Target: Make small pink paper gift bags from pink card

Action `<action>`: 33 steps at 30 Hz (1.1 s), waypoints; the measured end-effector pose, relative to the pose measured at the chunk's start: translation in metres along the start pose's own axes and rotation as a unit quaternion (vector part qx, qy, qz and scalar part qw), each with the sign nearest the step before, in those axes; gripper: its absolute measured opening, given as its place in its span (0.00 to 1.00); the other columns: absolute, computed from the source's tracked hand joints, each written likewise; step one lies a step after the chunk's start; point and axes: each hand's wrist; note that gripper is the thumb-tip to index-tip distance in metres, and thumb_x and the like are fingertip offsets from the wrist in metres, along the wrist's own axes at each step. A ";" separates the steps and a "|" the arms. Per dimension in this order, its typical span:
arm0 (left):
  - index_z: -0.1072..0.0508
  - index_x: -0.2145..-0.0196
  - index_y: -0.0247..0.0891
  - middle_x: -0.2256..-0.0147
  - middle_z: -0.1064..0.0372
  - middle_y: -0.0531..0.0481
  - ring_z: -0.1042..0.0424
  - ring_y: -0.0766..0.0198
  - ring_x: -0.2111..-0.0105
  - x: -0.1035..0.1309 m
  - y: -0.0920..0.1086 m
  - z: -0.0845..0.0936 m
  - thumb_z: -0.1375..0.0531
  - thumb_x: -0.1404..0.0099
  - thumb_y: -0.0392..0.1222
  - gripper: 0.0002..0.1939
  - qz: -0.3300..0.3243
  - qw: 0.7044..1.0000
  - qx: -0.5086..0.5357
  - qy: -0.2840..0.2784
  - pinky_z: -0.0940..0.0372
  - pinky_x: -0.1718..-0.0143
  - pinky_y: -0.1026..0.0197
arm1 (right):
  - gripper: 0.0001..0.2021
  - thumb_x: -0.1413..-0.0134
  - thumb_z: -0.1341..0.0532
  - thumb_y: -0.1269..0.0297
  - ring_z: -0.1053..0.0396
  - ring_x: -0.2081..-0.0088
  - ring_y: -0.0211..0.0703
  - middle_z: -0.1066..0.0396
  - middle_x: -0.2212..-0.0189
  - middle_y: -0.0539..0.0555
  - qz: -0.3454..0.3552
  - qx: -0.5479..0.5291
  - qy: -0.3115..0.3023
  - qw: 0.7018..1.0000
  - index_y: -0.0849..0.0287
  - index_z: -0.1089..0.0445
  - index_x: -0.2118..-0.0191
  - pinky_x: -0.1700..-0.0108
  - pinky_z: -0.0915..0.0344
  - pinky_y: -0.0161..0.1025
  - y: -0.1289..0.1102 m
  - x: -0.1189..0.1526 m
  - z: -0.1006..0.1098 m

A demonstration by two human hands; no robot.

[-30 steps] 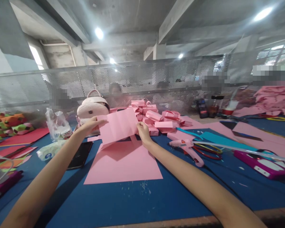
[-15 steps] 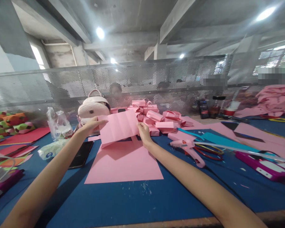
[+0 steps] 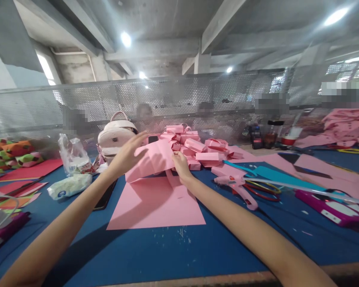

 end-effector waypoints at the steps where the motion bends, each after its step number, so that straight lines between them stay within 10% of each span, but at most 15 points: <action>1: 0.44 0.33 0.38 0.31 0.48 0.38 0.47 0.53 0.31 0.006 0.011 -0.005 0.43 0.28 0.42 0.29 -0.025 0.999 -0.020 -0.027 0.49 0.32 0.48 | 0.17 0.34 0.38 0.58 0.28 0.52 0.49 0.30 0.47 0.58 -0.004 0.002 -0.002 1.000 0.59 0.32 0.44 0.52 0.27 0.51 -0.002 0.000 0.000; 7: 0.46 0.33 0.24 0.33 0.49 0.26 0.47 0.40 0.32 0.066 0.026 -0.040 0.40 0.33 0.40 0.35 -0.060 0.975 -0.147 -0.152 0.44 0.35 0.42 | 0.17 0.33 0.39 0.58 0.27 0.55 0.47 0.29 0.49 0.57 -0.008 0.039 -0.041 0.998 0.60 0.33 0.44 0.55 0.26 0.48 -0.007 0.020 0.014; 12: 0.45 0.34 0.21 0.34 0.47 0.25 0.44 0.45 0.33 0.104 0.012 -0.036 0.54 0.34 0.23 0.31 -0.062 0.955 -0.216 -0.193 0.42 0.37 0.42 | 0.15 0.37 0.41 0.58 0.24 0.61 0.48 0.25 0.57 0.55 0.047 0.110 -0.100 0.988 0.54 0.34 0.46 0.66 0.25 0.42 -0.002 0.050 0.038; 17: 0.41 0.35 0.23 0.37 0.39 0.29 0.35 0.49 0.37 0.114 0.020 -0.032 0.52 0.35 0.24 0.30 -0.078 0.943 -0.237 -0.222 0.38 0.39 0.47 | 0.30 0.47 0.32 0.54 0.45 0.33 0.60 0.42 0.34 0.61 0.199 0.206 -0.112 0.951 0.53 0.36 0.39 0.35 0.43 0.59 -0.014 0.075 0.053; 19: 0.39 0.36 0.25 0.38 0.37 0.31 0.30 0.51 0.41 0.112 0.027 -0.033 0.51 0.35 0.25 0.29 -0.083 0.940 -0.239 -0.227 0.35 0.41 0.49 | 0.30 0.46 0.31 0.56 0.47 0.33 0.61 0.40 0.34 0.61 0.331 0.324 -0.170 0.870 0.54 0.34 0.39 0.33 0.49 0.61 -0.019 0.083 0.054; 23: 0.38 0.37 0.27 0.38 0.35 0.32 0.29 0.52 0.42 0.105 0.036 -0.040 0.51 0.33 0.25 0.27 -0.087 0.939 -0.245 -0.226 0.32 0.44 0.51 | 0.13 0.33 0.43 0.71 0.25 0.52 0.50 0.21 0.53 0.59 0.555 0.492 -0.232 0.629 0.61 0.27 0.48 0.48 0.32 0.50 -0.019 0.094 0.050; 33: 0.34 0.38 0.25 0.41 0.32 0.32 0.27 0.49 0.43 0.153 0.038 -0.056 0.49 0.30 0.28 0.23 -0.123 0.928 -0.245 -0.253 0.29 0.50 0.53 | 0.13 0.39 0.46 0.81 0.26 0.70 0.43 0.21 0.69 0.56 0.631 0.524 -0.246 0.517 0.64 0.24 0.60 0.68 0.34 0.41 0.006 0.112 0.056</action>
Point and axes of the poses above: each hand's wrist, its own x-axis away from the middle knuckle, its own z-axis out of the back of the hand, y = z × x
